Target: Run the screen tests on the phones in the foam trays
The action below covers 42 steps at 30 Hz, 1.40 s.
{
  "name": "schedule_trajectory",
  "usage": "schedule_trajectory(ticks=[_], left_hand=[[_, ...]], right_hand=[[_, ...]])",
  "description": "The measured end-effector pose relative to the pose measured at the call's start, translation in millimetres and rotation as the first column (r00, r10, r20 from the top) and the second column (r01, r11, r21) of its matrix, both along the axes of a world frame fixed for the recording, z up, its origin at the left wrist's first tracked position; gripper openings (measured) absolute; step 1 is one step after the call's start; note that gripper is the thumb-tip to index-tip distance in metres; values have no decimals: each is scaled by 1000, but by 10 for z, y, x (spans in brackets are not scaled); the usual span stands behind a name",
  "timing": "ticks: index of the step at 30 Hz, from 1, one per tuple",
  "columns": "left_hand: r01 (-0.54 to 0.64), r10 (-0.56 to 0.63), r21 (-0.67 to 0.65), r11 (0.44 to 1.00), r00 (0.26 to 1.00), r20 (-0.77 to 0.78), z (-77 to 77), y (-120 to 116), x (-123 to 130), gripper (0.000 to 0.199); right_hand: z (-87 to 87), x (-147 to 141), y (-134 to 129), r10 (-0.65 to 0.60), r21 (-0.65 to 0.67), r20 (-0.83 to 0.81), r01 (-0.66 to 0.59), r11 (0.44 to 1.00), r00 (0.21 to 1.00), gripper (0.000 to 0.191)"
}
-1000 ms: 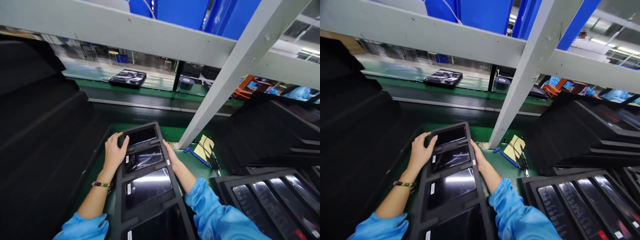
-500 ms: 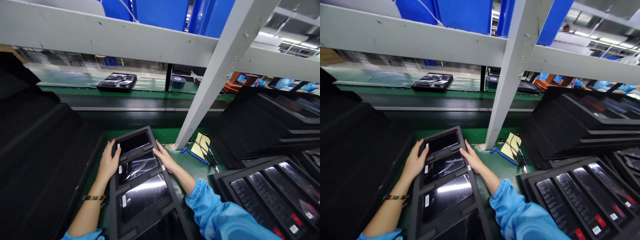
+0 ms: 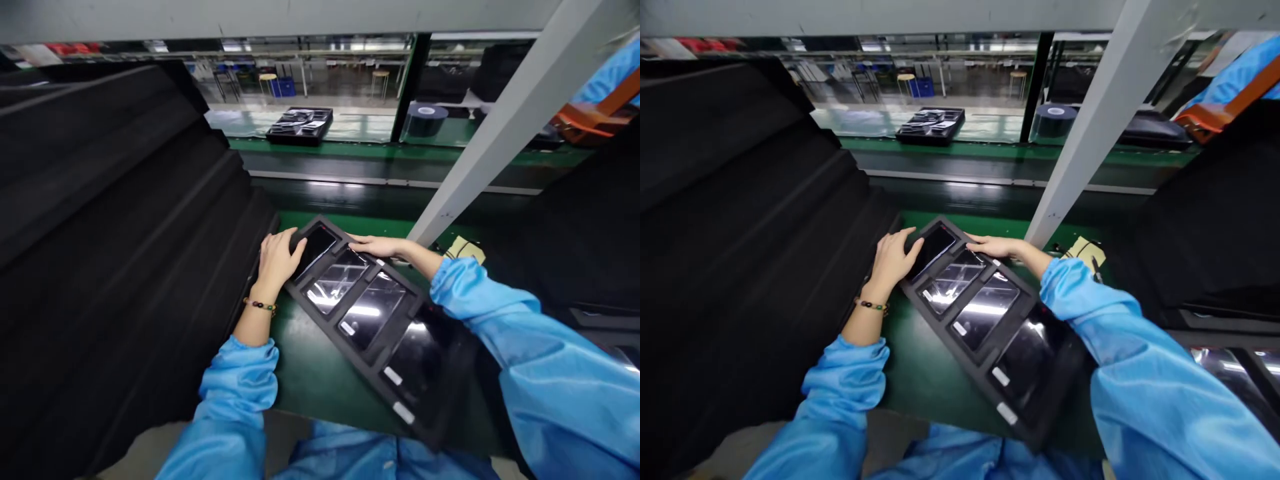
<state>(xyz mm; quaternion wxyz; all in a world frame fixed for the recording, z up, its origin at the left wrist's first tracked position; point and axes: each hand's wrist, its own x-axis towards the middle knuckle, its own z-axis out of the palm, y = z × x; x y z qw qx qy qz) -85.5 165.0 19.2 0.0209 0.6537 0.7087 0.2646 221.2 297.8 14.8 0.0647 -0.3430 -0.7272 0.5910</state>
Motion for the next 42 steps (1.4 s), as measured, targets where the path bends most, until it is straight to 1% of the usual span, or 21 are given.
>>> schedule_trajectory(ticks=[2,4,5,7,10,12,13,15,16,17,18,19,20,22,24,27,29,32,34,37,42], left_hand=[[-4,5,-90,996,1000,9,99,-146,50,58],[-11,21,-164,986,998,60,112,-352,54,59],[-30,45,-191,981,996,75,91,-488,43,60],[-123,142,-229,966,987,69,16,-827,20,66],[-245,260,-231,941,965,37,-104,-1411,70,74],[-286,301,-182,941,952,57,-152,-1738,187,73],[-298,311,-156,942,949,62,-164,-1860,261,72],[-289,297,-136,948,954,37,-173,-2004,406,73],[-265,269,-147,953,963,9,-172,-2032,464,74],[-237,236,-166,957,971,-22,-171,-2035,506,76],[-216,211,-184,959,976,-48,-170,-2018,531,75],[-204,195,-197,959,979,-64,-171,-1987,539,73],[-198,187,-203,959,980,-73,-173,-1946,534,71],[-184,171,-198,963,982,-80,-181,-1852,499,66],[-160,145,-191,969,986,-87,-190,-1762,456,65],[-141,126,-172,975,987,-95,-199,-1682,416,64],[-135,122,-160,978,989,-85,-204,-1672,403,63],[-124,117,-147,981,991,-58,-221,-1686,374,66],[-119,115,-135,984,993,-41,-246,-1680,339,68],[-110,107,-129,986,994,-35,-281,-1636,293,70],[-65,56,-143,988,996,-68,-244,-1625,277,68]], right_hand=[[73,-68,-36,99,27,28,-100,995,995,95],[119,-244,-145,181,59,51,-184,981,982,87],[133,-368,-215,215,77,62,-219,973,975,82],[153,-645,-374,266,122,79,-274,954,961,70],[222,-940,-666,264,231,99,-280,932,960,53],[327,-905,-902,210,316,106,-233,920,972,51],[398,-797,-1029,169,369,104,-196,909,980,52],[557,-423,-1289,57,481,87,-92,872,995,57],[631,-186,-1416,-50,596,65,2,803,997,57],[690,59,-1537,-172,666,58,90,741,983,57],[729,292,-1648,-311,705,82,165,690,947,57],[742,494,-1746,-419,735,152,181,653,895,58],[730,651,-1829,-506,751,218,188,633,834,58],[642,818,-1945,-623,763,313,202,614,717,58],[519,820,-2002,-681,761,322,248,599,658,57],[356,728,-2058,-722,751,268,331,571,638,61],[266,715,-2136,-756,751,246,373,544,607,64],[140,788,-2313,-812,765,268,397,507,519,73],[65,846,-2416,-831,771,282,402,494,480,76],[-17,891,-2503,-840,782,265,404,474,474,74],[-79,904,-2713,-855,795,141,458,398,499,66]])
